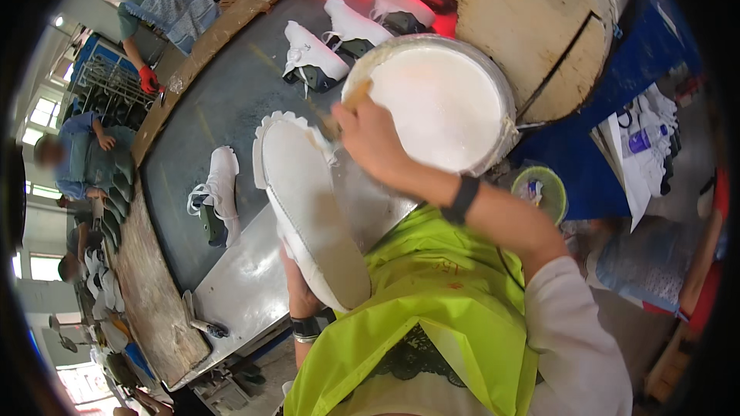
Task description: Applying glue or adhesive to the bottom of a shoe sole using a brush in a factory assembly line.
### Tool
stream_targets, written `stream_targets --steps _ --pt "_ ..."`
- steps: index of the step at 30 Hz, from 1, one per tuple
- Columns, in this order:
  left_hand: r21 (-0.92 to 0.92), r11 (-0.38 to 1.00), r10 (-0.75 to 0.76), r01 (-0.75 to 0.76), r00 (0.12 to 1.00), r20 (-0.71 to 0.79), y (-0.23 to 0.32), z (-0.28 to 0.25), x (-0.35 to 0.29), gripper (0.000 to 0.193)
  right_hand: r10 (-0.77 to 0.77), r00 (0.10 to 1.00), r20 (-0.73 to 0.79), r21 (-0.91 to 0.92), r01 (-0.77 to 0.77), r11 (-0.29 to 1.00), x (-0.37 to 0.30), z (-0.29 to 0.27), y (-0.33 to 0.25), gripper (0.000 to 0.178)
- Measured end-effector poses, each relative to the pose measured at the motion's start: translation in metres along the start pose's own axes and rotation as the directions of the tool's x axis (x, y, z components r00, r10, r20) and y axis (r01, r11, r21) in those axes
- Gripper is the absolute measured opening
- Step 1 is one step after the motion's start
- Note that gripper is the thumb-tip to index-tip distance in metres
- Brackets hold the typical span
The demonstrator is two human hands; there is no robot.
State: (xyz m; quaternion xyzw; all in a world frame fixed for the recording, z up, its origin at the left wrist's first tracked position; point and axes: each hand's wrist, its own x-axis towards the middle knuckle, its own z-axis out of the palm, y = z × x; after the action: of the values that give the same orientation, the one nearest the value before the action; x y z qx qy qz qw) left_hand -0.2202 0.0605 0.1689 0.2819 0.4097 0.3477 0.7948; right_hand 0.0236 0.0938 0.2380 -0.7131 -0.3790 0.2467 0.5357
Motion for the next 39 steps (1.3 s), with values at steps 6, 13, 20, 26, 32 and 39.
stream_targets --steps 6,13,20,26,32,39 --pt "0.053 0.984 0.166 -0.170 0.983 0.083 0.049 -0.024 0.073 0.063 0.100 0.974 0.204 0.257 -0.152 0.954 -0.031 -0.012 0.017 0.028" --pt "-0.083 0.997 0.025 -0.011 0.986 0.167 0.133 -0.040 0.292 0.059 0.117 0.987 0.111 0.293 -0.145 0.945 0.012 -0.038 0.012 0.024" --pt "0.208 0.978 0.068 -0.016 0.967 -0.244 0.123 -0.039 0.425 0.093 0.228 0.967 0.115 0.329 -0.254 0.909 0.037 -0.039 0.017 0.021" --pt "0.491 0.871 0.281 -0.006 0.827 -0.487 0.119 -0.024 0.428 0.095 0.183 0.974 0.133 0.355 -0.219 0.909 0.013 -0.052 0.000 0.021" --pt "0.906 0.297 0.571 0.303 0.704 -0.422 0.145 -0.045 0.346 0.079 0.146 0.983 0.110 0.373 -0.177 0.911 -0.017 -0.069 -0.013 0.023" --pt "0.874 -0.375 0.849 0.310 0.492 0.190 0.161 -0.164 0.167 0.089 0.129 0.988 0.079 0.414 -0.150 0.898 -0.032 -0.076 -0.010 0.025"
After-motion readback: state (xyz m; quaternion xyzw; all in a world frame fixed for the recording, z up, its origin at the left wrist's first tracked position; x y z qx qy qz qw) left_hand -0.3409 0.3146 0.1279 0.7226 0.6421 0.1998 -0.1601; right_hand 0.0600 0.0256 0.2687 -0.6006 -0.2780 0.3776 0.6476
